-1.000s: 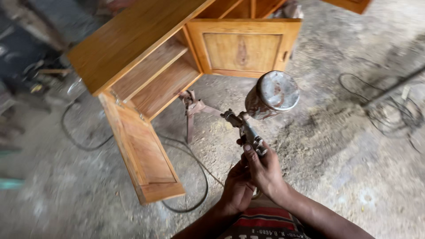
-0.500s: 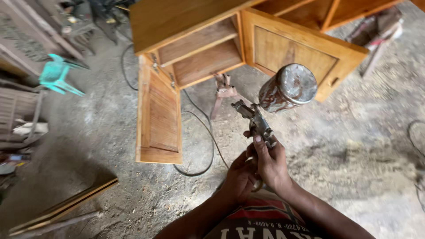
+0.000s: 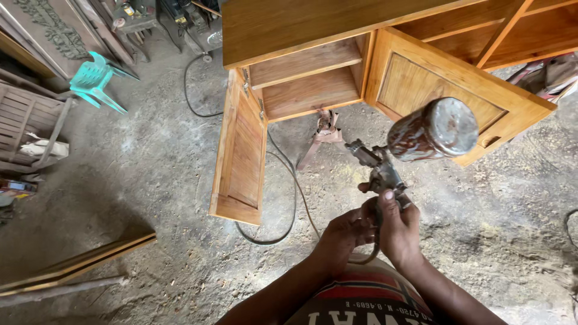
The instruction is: The person uses a spray gun connected to an air hose to apply a finish to the interior and exterior surfaces of a wooden cabinet. The person moves around the cabinet to cover the shelves, sides, and door, then closes the door after finishing.
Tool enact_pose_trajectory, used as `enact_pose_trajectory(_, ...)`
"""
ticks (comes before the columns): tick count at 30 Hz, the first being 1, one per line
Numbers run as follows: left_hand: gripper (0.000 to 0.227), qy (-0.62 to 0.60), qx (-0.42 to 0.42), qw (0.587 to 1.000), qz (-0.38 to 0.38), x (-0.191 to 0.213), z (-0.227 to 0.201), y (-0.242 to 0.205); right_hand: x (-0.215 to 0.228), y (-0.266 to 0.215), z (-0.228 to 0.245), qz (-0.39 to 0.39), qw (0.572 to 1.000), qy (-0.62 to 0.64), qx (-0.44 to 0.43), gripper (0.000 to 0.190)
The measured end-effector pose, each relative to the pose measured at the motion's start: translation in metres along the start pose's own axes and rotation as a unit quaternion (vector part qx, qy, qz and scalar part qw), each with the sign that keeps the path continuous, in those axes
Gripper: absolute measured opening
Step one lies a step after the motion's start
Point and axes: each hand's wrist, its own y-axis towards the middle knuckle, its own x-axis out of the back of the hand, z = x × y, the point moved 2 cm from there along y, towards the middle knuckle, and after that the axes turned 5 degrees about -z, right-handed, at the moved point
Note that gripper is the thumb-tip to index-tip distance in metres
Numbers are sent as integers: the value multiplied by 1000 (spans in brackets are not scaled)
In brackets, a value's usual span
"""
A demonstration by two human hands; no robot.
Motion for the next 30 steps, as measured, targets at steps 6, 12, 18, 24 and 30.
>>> enact_pose_trajectory(6, 46, -3, 17, 999, -29, 40, -2, -13, 7, -2, -33, -16, 995, -81, 53, 62)
enact_pose_trajectory(12, 35, -3, -52, 996, -77, 85, 45, 3, 22, -9, -84, -6, 990, -140, 31, 61)
enact_pose_trajectory(18, 35, 362, -222, 877, -224, 130, 98, 37, 28, 13, -179, 31, 984, -170, -42, 61)
enact_pose_trajectory(24, 42, 496, -257, 794, -239, 225, 242, 149, 21, 94, -365, 83, 984, -154, 31, 46)
enact_pose_trajectory(30, 42, 609, -310, 672, -286, 250, 350, 173, 19, 100, -515, 55, 974, -221, -11, 44)
